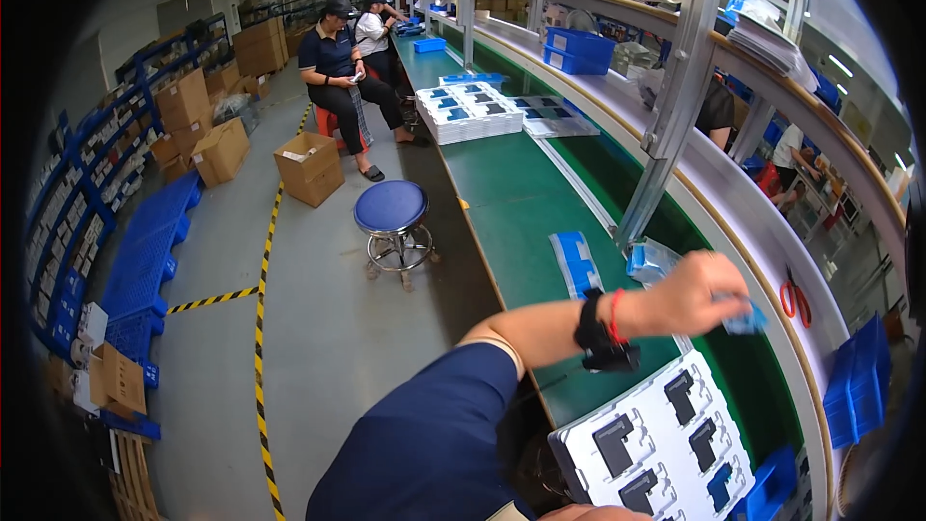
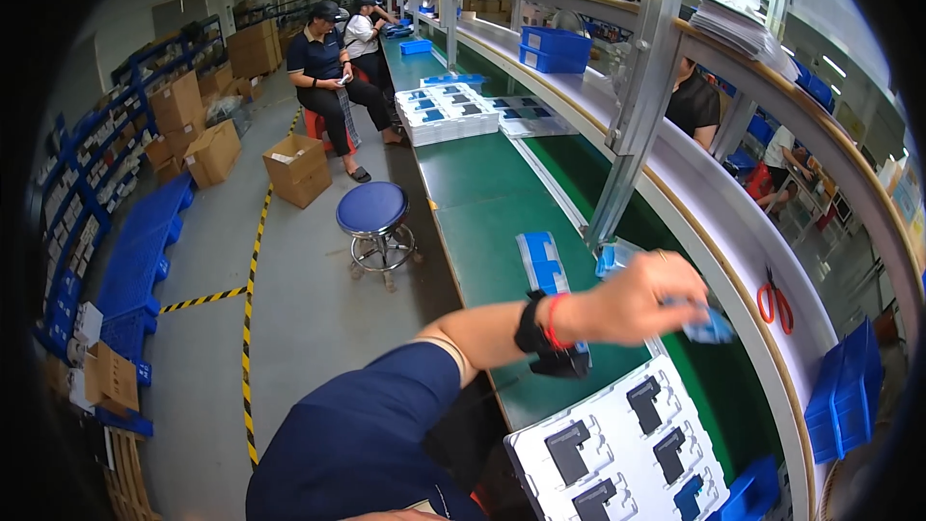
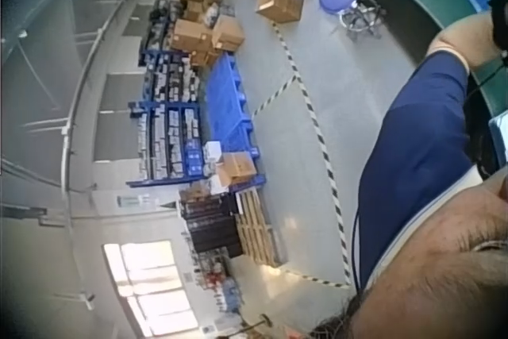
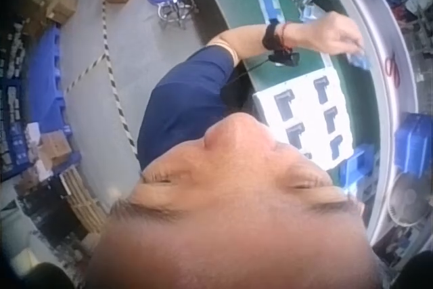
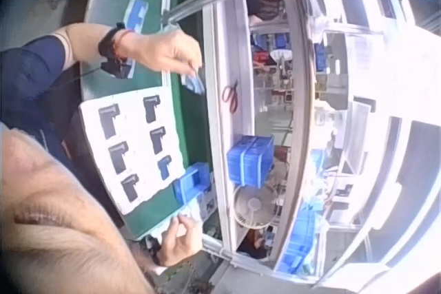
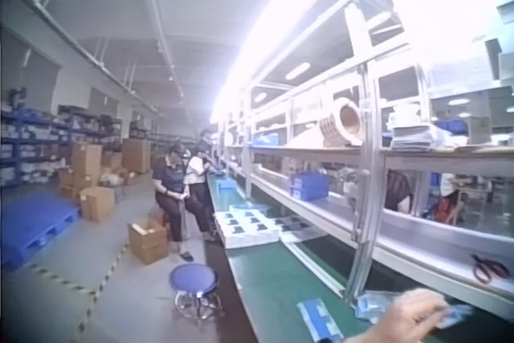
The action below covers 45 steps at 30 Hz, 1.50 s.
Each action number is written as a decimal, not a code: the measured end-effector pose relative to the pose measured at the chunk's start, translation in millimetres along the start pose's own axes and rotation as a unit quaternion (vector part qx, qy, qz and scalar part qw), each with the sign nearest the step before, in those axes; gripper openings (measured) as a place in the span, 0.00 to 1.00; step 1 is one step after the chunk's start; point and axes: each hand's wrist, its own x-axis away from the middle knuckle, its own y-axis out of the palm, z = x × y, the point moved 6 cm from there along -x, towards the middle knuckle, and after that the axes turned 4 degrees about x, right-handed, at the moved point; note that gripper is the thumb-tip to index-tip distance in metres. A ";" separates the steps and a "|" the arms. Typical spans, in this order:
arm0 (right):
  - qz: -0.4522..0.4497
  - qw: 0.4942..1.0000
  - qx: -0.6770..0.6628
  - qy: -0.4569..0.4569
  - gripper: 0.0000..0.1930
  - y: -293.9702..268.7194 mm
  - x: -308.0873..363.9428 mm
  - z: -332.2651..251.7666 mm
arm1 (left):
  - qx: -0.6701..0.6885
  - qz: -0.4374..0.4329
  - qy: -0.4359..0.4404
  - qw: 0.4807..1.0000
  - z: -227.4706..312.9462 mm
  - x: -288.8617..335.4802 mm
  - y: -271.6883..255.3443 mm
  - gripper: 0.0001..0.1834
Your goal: Applying blue protective film to electronic components on an assembly line.
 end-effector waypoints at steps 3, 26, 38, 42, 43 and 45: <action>0.057 0.983 -0.173 0.035 0.17 32.0 -35.6 14.5 | 0.069 -0.072 0.039 0.994 21.9 2.5 46.0 0.08; 0.221 0.873 -0.421 0.108 0.09 160.2 -88.9 17.5 | 0.116 -0.188 0.005 0.975 4.9 53.1 104.3 0.16; 0.363 0.895 -0.247 -0.077 0.11 123.1 -88.8 -9.7 | 0.173 -0.156 -0.096 0.968 8.4 48.7 96.2 0.25; 0.327 0.918 -0.192 -0.115 0.11 119.0 -93.8 -22.3 | 0.236 -0.168 -0.130 0.948 6.2 51.9 102.2 0.33; 0.327 0.918 -0.192 -0.115 0.11 117.9 -94.1 -23.6 | 0.267 -0.192 -0.167 0.929 4.0 53.6 105.4 0.35; 0.320 0.924 -0.169 -0.121 0.11 117.3 -94.6 -27.3 | 0.273 -0.199 -0.175 0.925 3.5 53.3 105.7 0.34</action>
